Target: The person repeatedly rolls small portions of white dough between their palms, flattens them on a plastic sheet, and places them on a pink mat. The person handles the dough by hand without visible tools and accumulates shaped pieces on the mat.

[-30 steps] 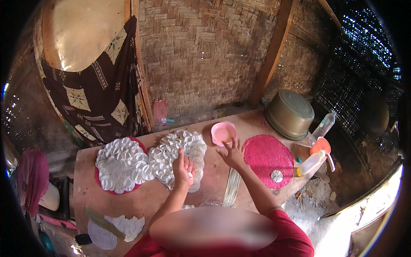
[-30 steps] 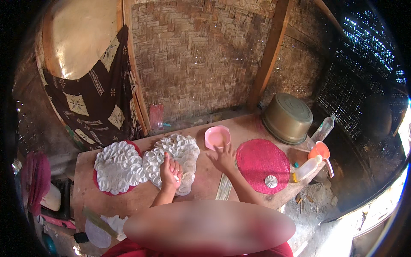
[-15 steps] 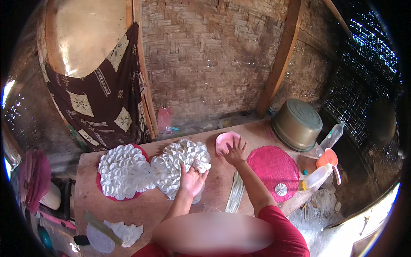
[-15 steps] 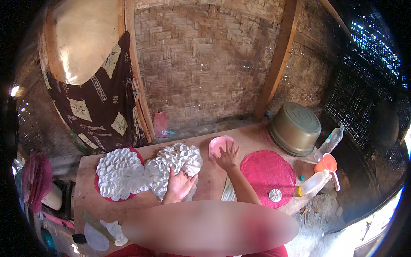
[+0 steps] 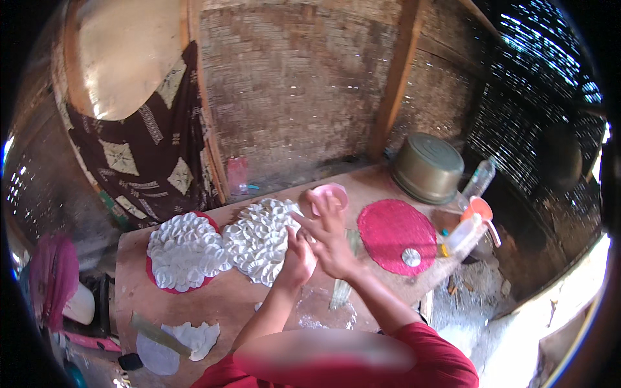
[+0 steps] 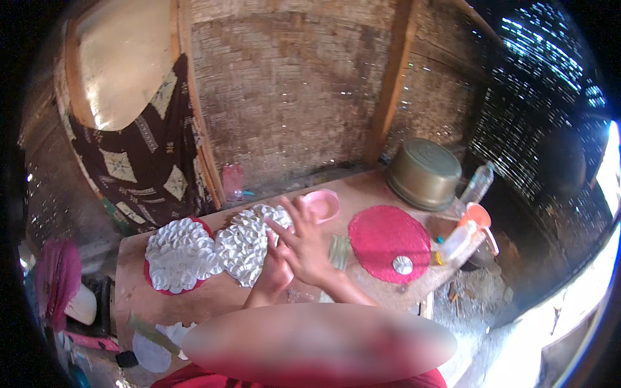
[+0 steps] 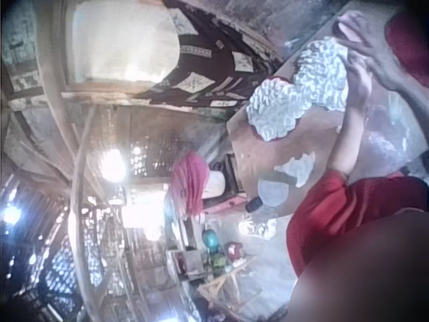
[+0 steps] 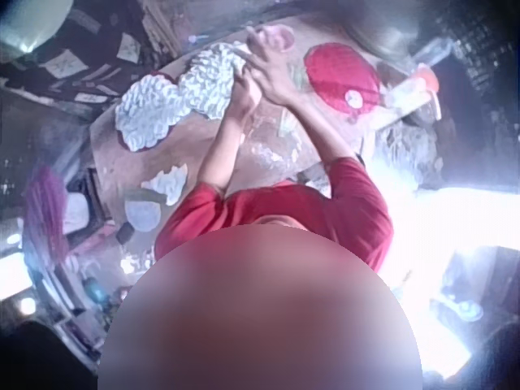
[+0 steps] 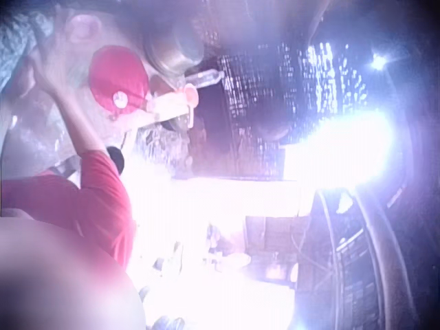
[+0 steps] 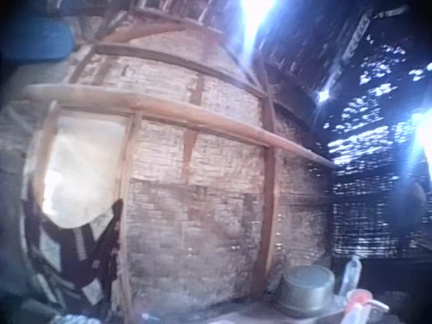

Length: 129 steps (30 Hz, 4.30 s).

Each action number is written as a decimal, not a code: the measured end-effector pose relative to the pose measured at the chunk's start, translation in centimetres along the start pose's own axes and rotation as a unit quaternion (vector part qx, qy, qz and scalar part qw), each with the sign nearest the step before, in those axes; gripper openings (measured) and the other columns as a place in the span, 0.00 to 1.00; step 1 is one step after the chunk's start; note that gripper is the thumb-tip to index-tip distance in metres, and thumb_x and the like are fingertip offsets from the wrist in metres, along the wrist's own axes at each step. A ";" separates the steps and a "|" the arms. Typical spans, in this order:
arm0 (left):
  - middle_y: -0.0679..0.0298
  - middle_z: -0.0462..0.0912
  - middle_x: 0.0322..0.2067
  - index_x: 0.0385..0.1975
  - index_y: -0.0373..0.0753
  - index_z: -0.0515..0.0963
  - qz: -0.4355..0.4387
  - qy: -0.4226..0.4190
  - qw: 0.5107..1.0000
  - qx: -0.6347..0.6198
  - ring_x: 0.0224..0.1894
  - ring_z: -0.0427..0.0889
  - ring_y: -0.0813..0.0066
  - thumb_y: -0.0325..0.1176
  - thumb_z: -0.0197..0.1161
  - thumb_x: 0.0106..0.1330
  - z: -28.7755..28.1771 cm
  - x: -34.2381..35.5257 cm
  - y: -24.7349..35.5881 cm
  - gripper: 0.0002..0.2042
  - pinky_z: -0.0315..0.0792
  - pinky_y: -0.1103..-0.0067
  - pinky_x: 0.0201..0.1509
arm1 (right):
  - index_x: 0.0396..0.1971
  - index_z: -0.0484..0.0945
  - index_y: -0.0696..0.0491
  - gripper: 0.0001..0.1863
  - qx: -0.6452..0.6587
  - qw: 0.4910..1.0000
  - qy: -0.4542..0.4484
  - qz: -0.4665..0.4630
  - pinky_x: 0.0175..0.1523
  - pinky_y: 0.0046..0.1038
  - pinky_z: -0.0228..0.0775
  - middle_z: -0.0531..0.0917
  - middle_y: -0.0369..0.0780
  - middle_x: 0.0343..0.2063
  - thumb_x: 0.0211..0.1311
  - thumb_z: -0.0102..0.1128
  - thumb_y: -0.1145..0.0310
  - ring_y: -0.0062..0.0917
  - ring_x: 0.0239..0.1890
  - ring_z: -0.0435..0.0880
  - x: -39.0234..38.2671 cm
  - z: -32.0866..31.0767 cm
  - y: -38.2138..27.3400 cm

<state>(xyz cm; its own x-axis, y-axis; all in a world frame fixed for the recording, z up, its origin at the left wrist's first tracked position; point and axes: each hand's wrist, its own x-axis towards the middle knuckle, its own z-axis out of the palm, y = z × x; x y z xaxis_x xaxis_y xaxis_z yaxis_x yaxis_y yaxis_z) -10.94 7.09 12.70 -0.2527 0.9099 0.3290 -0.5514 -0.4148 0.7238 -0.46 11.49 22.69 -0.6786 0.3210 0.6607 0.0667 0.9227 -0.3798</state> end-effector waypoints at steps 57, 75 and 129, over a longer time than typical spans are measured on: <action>0.58 0.44 0.63 0.65 0.45 0.43 -0.110 -0.143 0.983 -0.016 0.64 0.45 0.58 0.65 0.39 0.62 10.2 -13.4 6.3 0.38 0.42 0.59 0.65 | 0.61 0.66 0.62 0.38 0.039 0.981 0.169 -0.086 0.71 0.48 0.18 0.60 0.54 0.66 0.66 0.31 0.44 0.50 0.73 0.42 -7.2 -4.9 -13.6; 0.64 0.66 0.48 0.54 0.44 0.62 -0.429 -0.046 0.879 -0.203 0.48 0.66 0.64 0.59 0.44 0.66 -1.6 -19.6 -4.3 0.27 0.62 0.65 0.52 | 0.57 0.74 0.50 0.45 0.142 0.982 0.029 -0.125 0.69 0.55 0.27 0.66 0.50 0.63 0.60 0.29 0.28 0.51 0.70 0.51 -12.1 1.4 -13.9; 0.44 0.73 0.54 0.52 0.24 0.70 0.060 -0.234 0.588 0.772 0.60 0.71 0.57 0.46 0.53 0.67 -0.2 -14.2 -11.7 0.27 0.62 0.66 0.64 | 0.44 0.77 0.60 0.34 -0.082 0.884 -0.238 0.393 0.53 0.39 0.69 0.80 0.53 0.44 0.41 0.73 0.50 0.44 0.48 0.79 -17.2 4.6 13.9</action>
<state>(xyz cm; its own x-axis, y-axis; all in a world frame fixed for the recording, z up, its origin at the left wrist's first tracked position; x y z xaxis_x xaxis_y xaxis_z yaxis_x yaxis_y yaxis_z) -1.02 -0.93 -0.54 0.2287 0.9249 0.3036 0.9188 -0.3082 0.2467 8.80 17.82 3.08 -0.6042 0.7865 -0.1284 0.7334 0.4858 -0.4756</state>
